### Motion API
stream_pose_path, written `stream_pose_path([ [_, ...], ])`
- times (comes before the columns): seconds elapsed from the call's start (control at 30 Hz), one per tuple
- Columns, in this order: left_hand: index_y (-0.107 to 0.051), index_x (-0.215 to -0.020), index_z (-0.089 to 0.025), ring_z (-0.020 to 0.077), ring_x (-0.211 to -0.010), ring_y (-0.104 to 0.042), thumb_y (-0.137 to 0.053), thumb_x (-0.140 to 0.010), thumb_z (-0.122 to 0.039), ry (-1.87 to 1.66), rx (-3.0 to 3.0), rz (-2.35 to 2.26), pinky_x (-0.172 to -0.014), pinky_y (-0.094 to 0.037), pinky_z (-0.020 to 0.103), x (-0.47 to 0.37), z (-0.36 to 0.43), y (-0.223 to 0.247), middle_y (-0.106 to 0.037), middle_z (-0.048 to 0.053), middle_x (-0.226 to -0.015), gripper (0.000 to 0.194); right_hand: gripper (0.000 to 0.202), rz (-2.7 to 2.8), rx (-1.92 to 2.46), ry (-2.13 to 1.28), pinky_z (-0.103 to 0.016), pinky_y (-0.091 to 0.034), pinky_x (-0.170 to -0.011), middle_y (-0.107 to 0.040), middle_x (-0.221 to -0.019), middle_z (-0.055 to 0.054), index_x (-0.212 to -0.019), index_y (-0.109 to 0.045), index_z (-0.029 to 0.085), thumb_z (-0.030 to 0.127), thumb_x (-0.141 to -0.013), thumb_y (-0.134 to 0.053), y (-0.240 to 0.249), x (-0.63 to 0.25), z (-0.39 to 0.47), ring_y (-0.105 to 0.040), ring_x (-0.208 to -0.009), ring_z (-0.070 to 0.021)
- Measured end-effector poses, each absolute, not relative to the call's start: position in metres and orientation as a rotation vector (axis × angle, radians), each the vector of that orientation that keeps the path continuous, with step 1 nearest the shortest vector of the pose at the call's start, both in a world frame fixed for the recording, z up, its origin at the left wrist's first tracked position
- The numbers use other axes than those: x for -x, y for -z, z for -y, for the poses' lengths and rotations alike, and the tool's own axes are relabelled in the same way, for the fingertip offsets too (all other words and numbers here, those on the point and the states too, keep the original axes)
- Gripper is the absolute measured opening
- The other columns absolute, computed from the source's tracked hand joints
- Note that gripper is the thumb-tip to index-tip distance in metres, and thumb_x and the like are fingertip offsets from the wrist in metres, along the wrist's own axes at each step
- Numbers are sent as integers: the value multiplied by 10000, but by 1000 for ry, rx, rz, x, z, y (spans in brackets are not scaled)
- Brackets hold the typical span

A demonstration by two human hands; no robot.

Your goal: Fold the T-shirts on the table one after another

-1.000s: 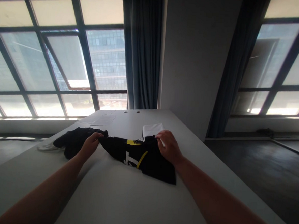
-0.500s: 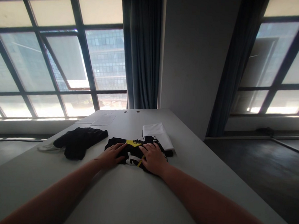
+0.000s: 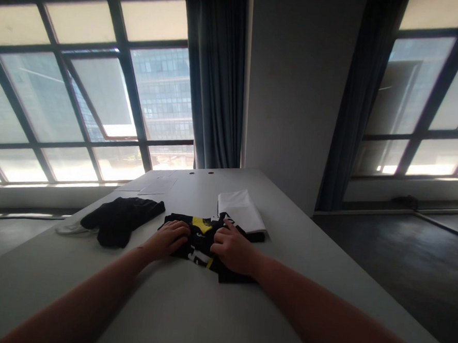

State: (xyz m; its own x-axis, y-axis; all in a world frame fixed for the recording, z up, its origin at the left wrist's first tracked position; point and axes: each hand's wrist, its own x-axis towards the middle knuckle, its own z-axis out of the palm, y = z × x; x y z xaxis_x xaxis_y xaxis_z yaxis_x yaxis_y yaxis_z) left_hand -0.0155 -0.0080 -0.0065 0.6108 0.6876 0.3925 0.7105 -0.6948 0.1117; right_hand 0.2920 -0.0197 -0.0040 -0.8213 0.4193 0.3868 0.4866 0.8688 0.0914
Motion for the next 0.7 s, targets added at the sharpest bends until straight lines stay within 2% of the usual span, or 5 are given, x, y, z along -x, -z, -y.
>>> stream_pose_path([
  [0.1, -680, -1324, -301, 258, -1269, -590, -377, -1102, -364, 619, 2905, 1061, -1136, -387, 447, -3, 24, 1, -694, 57, -1334, 381, 223, 2765, 348, 231, -307, -468, -969, -689, -1003, -43, -1018, -736, 214, 152, -994, -523, 7, -280, 37, -604, -917, -158],
  [0.23, -670, -1392, -324, 296, -1322, -588, -469, -1071, -402, 388, 2965, 1156, -1160, -402, 485, -27, 27, 23, -647, 64, -1447, 387, 179, 2827, 235, 200, -263, -447, -734, -703, -937, -30, -1021, -715, 197, 150, -954, -557, 13, -273, 45, -610, -781, -138],
  [0.4, -560, -1511, -233, 388, -1460, -479, -488, -1052, -520, 377, 2665, 1681, -1169, -401, 572, -20, 3, 51, -519, 182, -1575, 547, 188, 2752, 149, 291, -285, -407, -708, -705, -930, -23, -1019, -710, 217, 164, -972, -536, 2, -278, 53, -582, -732, -132],
  [0.53, -595, -1462, -241, 404, -1422, -509, -668, -939, -572, 361, 2709, 1676, -1170, -397, 570, 5, -11, 41, -532, 169, -1557, 623, 165, 2769, 19, 290, -305, -425, -790, -687, -867, -9, -998, -711, 236, 249, -1008, -547, -2, -271, 67, -544, -684, -126],
  [0.7, -726, -1088, -244, 303, -1101, -689, -664, -946, -324, 320, 2733, 1562, -958, -531, 406, 10, -6, 28, -706, 82, -1174, 174, 392, 2824, 319, 97, -344, -400, -903, -690, -763, -12, -907, -718, 192, 546, -1010, -584, 4, -266, 57, -571, -668, -132],
])
